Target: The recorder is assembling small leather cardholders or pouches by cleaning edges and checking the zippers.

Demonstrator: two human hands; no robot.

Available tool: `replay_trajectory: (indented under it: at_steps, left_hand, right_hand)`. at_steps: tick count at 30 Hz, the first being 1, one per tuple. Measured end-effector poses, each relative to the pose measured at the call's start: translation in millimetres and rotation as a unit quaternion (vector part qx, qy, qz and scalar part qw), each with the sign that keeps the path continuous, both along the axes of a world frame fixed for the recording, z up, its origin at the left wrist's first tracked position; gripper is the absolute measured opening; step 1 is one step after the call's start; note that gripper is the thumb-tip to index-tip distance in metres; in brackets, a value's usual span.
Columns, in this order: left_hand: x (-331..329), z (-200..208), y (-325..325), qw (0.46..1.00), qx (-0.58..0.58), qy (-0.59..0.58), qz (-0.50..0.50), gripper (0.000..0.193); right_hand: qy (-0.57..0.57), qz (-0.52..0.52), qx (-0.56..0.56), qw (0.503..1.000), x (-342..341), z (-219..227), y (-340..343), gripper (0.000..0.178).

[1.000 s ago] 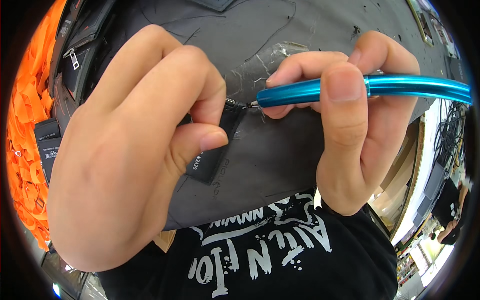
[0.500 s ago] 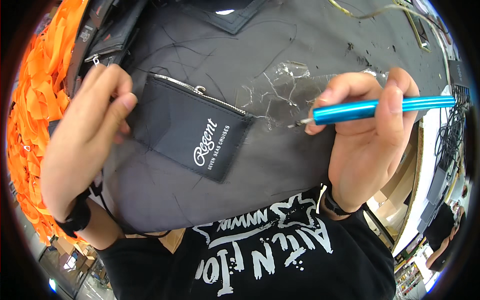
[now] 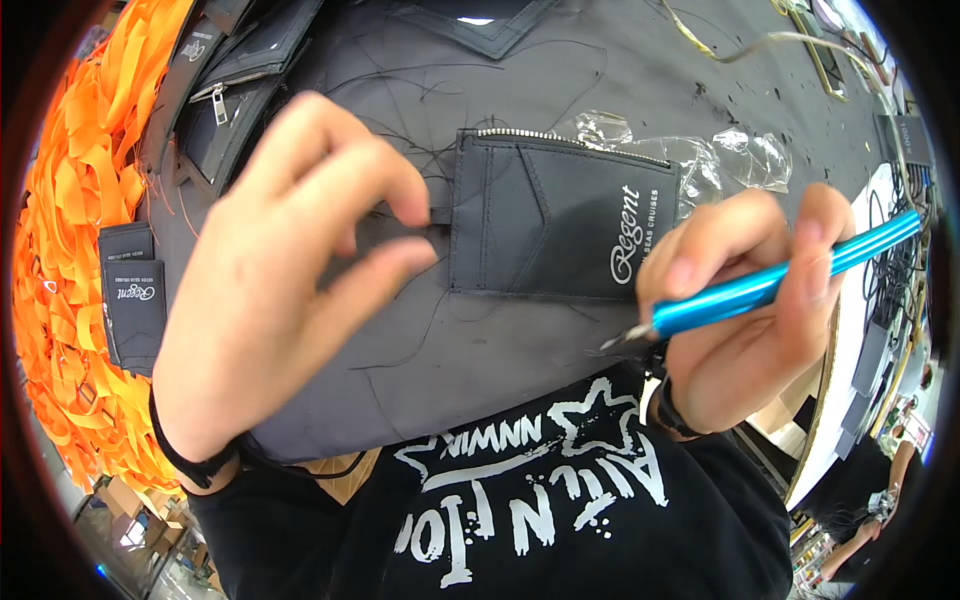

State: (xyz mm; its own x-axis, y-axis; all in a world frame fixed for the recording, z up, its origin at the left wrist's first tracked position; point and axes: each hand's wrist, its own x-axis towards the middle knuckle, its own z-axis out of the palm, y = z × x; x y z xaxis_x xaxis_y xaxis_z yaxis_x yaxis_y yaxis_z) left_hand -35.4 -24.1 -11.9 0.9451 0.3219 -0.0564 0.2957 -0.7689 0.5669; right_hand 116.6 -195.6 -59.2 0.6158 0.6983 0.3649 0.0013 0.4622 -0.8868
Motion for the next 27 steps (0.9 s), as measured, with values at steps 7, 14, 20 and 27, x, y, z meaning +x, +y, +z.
replay_trajectory:
  at_steps: [7,14,20,27]
  left_hand:
    - [-6,-11,-2,0.997,-0.011,0.013,-0.075,0.024]
    - [-10,-11,5,0.993,0.024,0.024,-0.112,0.02]
    - [-12,-8,5,0.995,0.011,0.034,-0.088,0.02]
    - [-15,5,4,0.997,0.043,0.018,-0.058,0.022]
  right_hand:
    - [0.032,0.015,-0.083,0.996,-30,2,24,0.023]
    - [-0.064,0.001,-0.095,0.993,-41,-6,35,0.022]
    - [-0.165,0.003,-0.104,0.981,-36,-12,36,0.021]
    - [-0.215,0.011,-0.112,0.97,-35,-12,35,0.022]
